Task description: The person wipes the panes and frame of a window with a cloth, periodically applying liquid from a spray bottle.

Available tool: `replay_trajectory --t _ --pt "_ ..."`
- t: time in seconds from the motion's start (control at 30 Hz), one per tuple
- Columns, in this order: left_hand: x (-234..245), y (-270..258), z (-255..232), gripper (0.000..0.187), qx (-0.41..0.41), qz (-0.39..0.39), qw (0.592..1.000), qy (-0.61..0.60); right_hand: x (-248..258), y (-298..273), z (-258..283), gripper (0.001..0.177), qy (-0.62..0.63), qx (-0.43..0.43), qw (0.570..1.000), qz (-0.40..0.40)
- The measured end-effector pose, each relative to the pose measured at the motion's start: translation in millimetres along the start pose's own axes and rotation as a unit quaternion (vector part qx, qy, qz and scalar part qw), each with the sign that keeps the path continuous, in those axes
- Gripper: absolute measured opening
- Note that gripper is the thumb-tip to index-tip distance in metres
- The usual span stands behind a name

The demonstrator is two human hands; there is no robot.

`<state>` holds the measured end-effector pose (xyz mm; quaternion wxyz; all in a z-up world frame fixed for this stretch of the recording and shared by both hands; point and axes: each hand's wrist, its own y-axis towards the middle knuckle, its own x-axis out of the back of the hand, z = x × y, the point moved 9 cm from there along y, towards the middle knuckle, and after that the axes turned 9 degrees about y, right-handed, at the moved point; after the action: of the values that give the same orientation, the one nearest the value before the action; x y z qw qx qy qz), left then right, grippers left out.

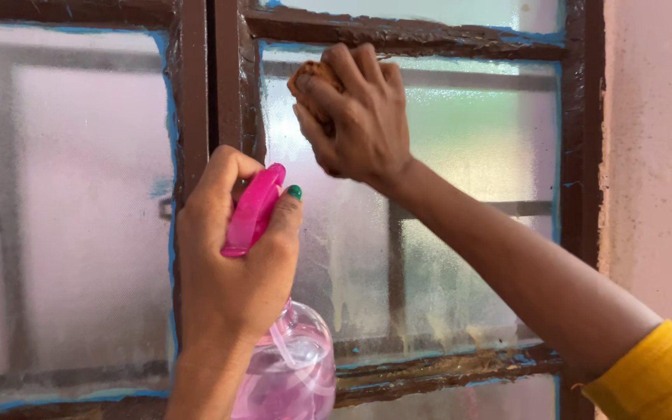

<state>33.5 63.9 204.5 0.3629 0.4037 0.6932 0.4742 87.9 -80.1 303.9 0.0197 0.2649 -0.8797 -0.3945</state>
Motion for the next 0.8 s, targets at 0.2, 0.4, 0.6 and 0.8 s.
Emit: replay_trajectory --t 0.2,0.4,0.6,0.8 --pt "-19.5 -2.3 -8.4 0.016 -0.016 0.024 0.999 -0.017 12.6 -30.4 31.0 0.024 0.14 0.24 0.953 0.122" --pt "-32.9 -7.5 -9.6 0.018 0.017 0.051 0.998 -0.04 31.7 -19.9 -17.5 0.023 0.025 0.012 0.999 0.03" --pt "-43.0 -8.0 -21.0 0.017 -0.01 0.047 0.997 -0.059 34.8 -48.4 20.2 0.02 0.056 0.064 0.993 0.083" --pt "-49.5 -6.0 -27.0 0.018 -0.008 0.035 0.999 -0.02 55.7 -46.8 7.1 0.025 0.128 0.151 0.971 0.136"
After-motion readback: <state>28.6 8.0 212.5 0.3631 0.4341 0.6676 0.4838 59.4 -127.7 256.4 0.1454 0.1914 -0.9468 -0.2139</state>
